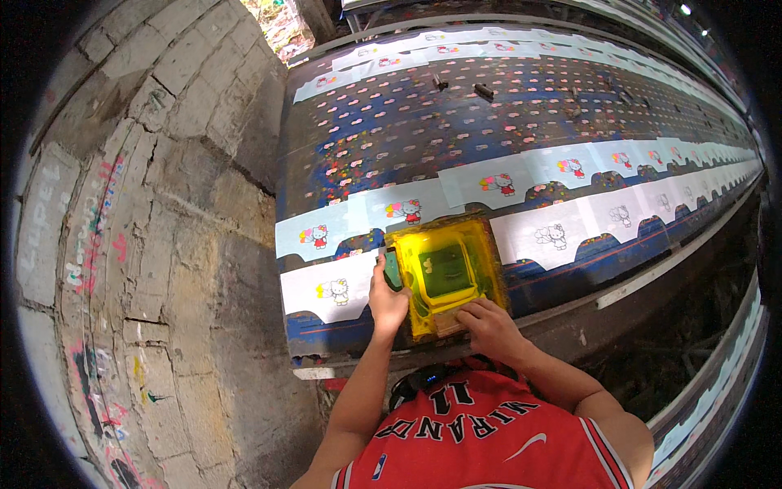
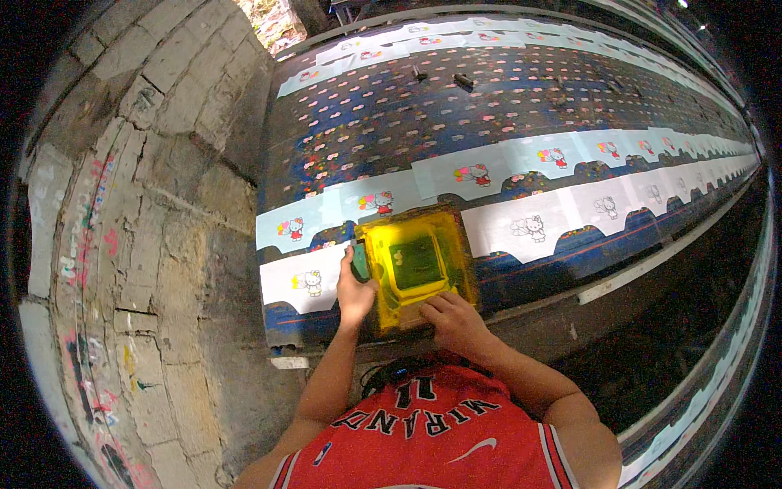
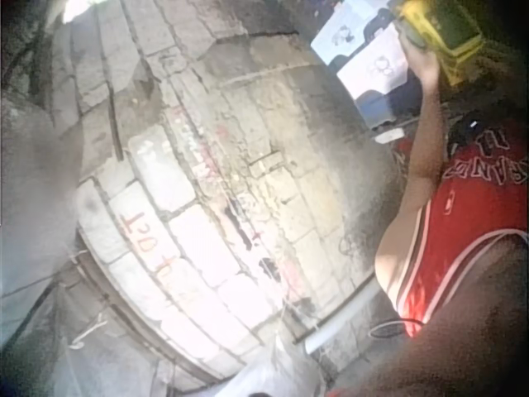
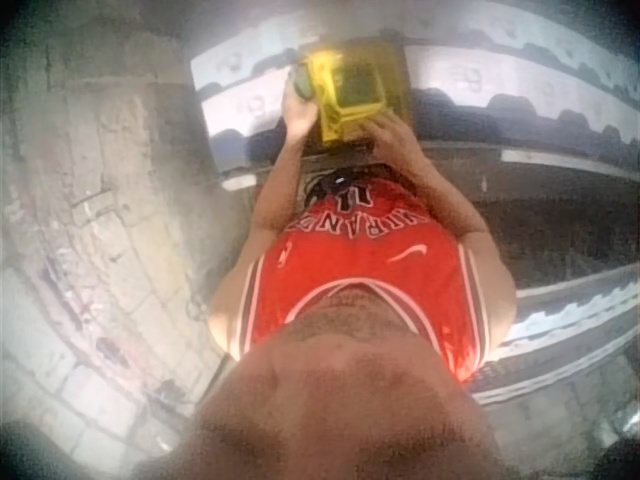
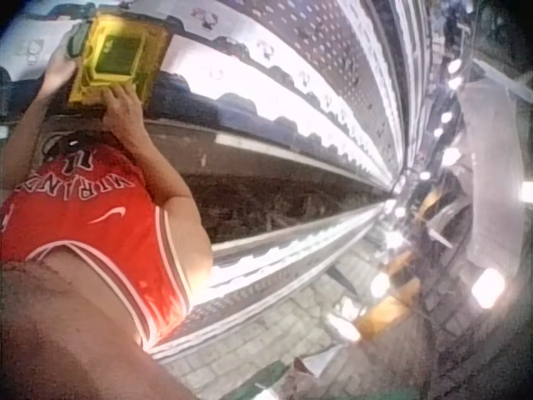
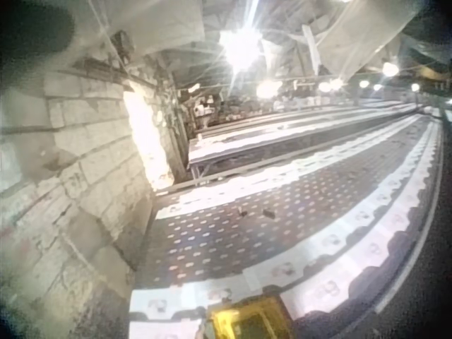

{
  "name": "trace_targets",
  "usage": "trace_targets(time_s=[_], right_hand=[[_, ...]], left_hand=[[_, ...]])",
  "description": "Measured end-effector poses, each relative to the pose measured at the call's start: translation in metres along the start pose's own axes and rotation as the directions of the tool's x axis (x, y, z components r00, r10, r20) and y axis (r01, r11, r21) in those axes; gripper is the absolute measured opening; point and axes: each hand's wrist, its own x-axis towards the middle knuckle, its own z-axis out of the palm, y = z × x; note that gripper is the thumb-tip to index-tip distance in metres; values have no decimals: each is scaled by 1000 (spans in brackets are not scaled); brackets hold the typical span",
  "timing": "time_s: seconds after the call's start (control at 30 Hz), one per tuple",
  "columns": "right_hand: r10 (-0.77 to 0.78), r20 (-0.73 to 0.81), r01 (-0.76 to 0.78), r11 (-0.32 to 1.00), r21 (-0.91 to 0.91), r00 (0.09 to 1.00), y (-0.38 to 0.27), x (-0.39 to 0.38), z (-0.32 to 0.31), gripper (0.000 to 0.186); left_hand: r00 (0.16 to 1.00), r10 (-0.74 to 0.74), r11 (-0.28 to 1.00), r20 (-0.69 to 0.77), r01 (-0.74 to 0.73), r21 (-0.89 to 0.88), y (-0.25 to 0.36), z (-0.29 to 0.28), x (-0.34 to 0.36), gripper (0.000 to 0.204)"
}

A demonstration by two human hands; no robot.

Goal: The person uses a yellow squeegee to press green ink through a screen onto a series of white t-shirts laid out on a long table. The person moves along the table, repeating the pressing motion on each shirt in sequence.

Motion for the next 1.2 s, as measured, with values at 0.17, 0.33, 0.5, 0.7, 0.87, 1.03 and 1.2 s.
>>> trace_targets(time_s=[0.17,0.33,0.5,0.7,0.87,1.03,1.2], right_hand=[[-6,-30,6,1000,8,1000,5,7,4,42],[-83,-132,76,996,-52,988,42,48,24,42],[60,-70,-60,998,4,996,67,126,5,26],[32,1,-32,999,-40,999,68,93,27,27],[-82,-107,82,997,-3,991,22,15,16,35],[-83,-72,85,996,31,994,50,8,-9,35],[-86,-99,91,995,39,991,91,-18,-91,34]], left_hand=[[999,-47,999,20,46,22,3,-1,0,89],[1000,17,1000,7,-17,18,-9,2,2,89],[999,44,999,7,-44,5,-5,1,1,89],[999,45,998,-23,-44,35,-12,3,0,89],[999,35,998,-41,-33,44,-11,5,-2,86],[991,97,987,-88,-108,-123,23,23,-10,87],[985,106,984,-134,-123,-127,82,100,-18,88]])
